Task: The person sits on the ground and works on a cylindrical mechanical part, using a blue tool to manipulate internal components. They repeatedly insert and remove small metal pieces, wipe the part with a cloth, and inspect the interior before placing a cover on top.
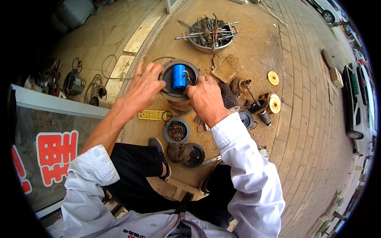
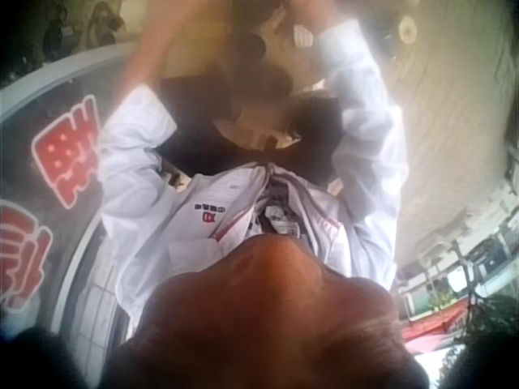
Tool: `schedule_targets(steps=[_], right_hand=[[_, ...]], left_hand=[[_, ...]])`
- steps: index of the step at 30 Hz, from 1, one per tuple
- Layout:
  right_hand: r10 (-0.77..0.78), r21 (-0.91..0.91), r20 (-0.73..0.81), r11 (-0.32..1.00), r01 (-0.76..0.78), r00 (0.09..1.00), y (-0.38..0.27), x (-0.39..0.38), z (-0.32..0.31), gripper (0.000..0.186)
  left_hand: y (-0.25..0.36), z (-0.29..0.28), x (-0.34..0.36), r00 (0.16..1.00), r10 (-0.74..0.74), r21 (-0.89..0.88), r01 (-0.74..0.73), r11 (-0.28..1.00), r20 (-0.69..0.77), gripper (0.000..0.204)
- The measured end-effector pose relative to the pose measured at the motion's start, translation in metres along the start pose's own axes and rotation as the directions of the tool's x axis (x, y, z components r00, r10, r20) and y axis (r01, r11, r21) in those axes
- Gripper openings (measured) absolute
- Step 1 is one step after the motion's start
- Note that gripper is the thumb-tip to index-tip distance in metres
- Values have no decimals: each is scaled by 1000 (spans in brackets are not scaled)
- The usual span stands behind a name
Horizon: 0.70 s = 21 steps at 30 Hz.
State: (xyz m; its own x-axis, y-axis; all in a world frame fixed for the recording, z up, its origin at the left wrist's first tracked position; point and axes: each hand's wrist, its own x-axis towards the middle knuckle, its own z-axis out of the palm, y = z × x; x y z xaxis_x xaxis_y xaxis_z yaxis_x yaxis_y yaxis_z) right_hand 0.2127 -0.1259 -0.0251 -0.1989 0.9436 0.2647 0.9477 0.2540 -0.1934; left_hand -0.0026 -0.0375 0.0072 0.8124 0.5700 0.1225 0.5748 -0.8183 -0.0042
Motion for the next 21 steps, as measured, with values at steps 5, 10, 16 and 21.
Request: schedule_targets(steps=[5,10,16,21], right_hand=[[-1,9,-10,1000,1,1000,-2,-7,1,17],[33,-21,-64,999,-34,997,-14,-18,2,18],[67,39,-72,997,-64,995,-21,-24,1,17],[78,141,-29,987,-73,997,-24,-23,3,16]], left_hand=[[1,-1,-5,1000,4,-18,-4,1000,21,10],[-3,7,-10,995,74,-2,-75,997,-71,9],[0,9,-13,989,128,-56,-132,990,-78,7],[8,8,-11,989,112,-100,-122,987,-101,8]])
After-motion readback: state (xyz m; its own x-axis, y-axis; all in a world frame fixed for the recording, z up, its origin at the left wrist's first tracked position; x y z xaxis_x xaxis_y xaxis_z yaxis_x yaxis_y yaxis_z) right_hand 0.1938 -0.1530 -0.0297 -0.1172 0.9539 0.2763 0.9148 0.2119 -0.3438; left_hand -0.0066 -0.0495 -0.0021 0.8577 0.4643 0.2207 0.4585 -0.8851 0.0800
